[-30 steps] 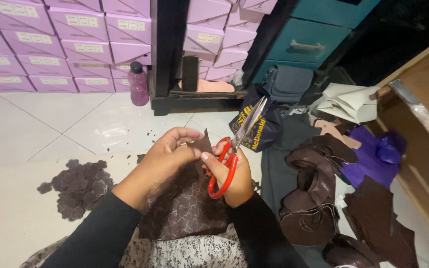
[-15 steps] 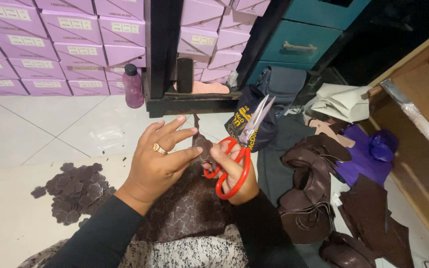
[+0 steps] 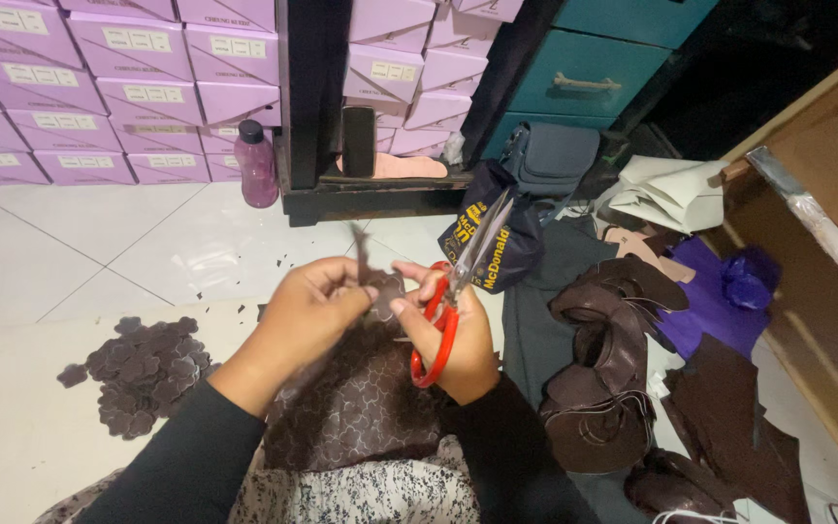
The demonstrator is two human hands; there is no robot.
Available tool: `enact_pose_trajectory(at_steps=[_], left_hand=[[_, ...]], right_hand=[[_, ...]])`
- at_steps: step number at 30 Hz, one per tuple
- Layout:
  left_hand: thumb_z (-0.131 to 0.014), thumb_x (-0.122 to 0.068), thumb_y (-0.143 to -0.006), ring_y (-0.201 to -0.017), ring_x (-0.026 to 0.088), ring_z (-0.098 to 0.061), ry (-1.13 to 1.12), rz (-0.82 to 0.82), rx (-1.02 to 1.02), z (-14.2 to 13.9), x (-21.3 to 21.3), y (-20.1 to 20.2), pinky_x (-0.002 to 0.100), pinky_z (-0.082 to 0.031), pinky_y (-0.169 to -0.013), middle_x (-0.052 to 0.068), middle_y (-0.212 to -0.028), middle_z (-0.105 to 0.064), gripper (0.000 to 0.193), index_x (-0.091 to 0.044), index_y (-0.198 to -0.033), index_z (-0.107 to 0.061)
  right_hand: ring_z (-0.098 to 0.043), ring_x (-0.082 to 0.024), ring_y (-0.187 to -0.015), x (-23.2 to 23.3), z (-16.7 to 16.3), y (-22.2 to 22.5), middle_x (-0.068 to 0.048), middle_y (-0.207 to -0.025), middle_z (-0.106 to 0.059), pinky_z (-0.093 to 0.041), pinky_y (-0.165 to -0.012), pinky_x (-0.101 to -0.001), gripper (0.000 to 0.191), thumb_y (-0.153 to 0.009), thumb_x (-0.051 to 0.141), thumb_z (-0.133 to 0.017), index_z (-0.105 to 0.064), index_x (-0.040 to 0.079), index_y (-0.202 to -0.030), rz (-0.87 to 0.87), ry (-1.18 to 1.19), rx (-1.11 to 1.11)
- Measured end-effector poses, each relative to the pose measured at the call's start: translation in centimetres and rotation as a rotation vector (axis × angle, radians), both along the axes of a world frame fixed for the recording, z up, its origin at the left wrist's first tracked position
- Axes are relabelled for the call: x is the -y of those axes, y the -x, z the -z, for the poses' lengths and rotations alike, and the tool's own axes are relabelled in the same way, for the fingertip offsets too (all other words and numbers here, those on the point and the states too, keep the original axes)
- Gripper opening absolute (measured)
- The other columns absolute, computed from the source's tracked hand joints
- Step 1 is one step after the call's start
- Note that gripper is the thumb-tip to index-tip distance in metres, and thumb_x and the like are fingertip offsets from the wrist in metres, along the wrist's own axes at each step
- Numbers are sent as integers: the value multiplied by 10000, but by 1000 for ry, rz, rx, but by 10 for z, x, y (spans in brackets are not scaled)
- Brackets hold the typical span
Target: The person uses red-handled scissors to cut a dark brown patterned material into small, flower-shaped pieces. The cut pieces are placed on the floor to the left.
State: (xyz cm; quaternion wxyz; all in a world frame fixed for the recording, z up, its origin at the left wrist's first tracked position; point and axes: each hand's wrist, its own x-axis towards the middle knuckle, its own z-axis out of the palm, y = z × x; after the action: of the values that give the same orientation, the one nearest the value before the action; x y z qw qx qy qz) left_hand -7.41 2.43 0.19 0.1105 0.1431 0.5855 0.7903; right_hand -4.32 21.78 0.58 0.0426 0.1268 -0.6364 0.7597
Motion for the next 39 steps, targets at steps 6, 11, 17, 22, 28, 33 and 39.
enact_pose_trajectory(at_steps=[6, 11, 17, 22, 28, 33, 39], left_hand=[[-695, -58, -925, -680, 67, -601, -110, -228, 116, -2, 4, 10, 222, -477, -590, 14, -821, -690, 98, -37, -997, -632], [-718, -36, -863, -696, 48, -591, -233, -330, 191, -19, 9, 3, 213, -500, -625, -23, -826, -646, 220, -79, -1067, -647], [-681, -55, -852, -709, 46, -622, -315, -415, 343, -32, 12, -4, 214, -479, -647, -20, -853, -710, 168, -57, -1016, -645], [-722, -22, -830, -629, 67, -536, -275, -433, 262, -30, 15, -4, 229, -426, -573, -5, -792, -643, 219, -36, -1025, -623], [-716, 1, -824, -605, 54, -503, -214, -369, 186, -30, 18, -9, 220, -383, -536, -12, -757, -616, 236, -20, -1041, -627], [-676, 0, -837, -595, 34, -506, -194, -331, 156, -39, 21, -11, 209, -391, -538, -21, -765, -648, 218, -16, -1054, -663], [-683, 2, -849, -592, 35, -498, -187, -346, 139, -44, 18, -11, 216, -383, -530, -12, -760, -643, 179, -7, -1028, -678]], right_hand=[[-635, -75, -976, -3, -5, 2, -120, -1191, -651, -523, -879, -251, 192, -958, 39, -680, -496, 65, -1009, 34, -128, -70], [-533, -93, -696, 9, -3, -6, -48, -812, -547, -453, -645, -249, 226, -1020, 267, -652, -559, 70, -962, -49, -304, 187], [-534, -72, -717, 27, -3, -14, 20, -831, -526, -499, -667, -242, 299, -1013, 378, -597, -547, 87, -965, -199, -341, 224], [-537, -59, -747, 33, -1, -19, 30, -839, -544, -504, -679, -229, 324, -1027, 396, -562, -575, 76, -984, -218, -435, 188], [-506, -76, -654, 29, -4, -18, 15, -772, -517, -460, -595, -234, 389, -1029, 429, -532, -593, 51, -960, -202, -376, 281], [-517, -75, -662, 26, -8, -19, 10, -768, -521, -461, -608, -231, 383, -1035, 429, -531, -578, 55, -970, -240, -366, 284], [-521, -74, -675, 23, -10, -17, 11, -773, -524, -452, -612, -226, 370, -1039, 414, -529, -588, 52, -988, -286, -347, 250]])
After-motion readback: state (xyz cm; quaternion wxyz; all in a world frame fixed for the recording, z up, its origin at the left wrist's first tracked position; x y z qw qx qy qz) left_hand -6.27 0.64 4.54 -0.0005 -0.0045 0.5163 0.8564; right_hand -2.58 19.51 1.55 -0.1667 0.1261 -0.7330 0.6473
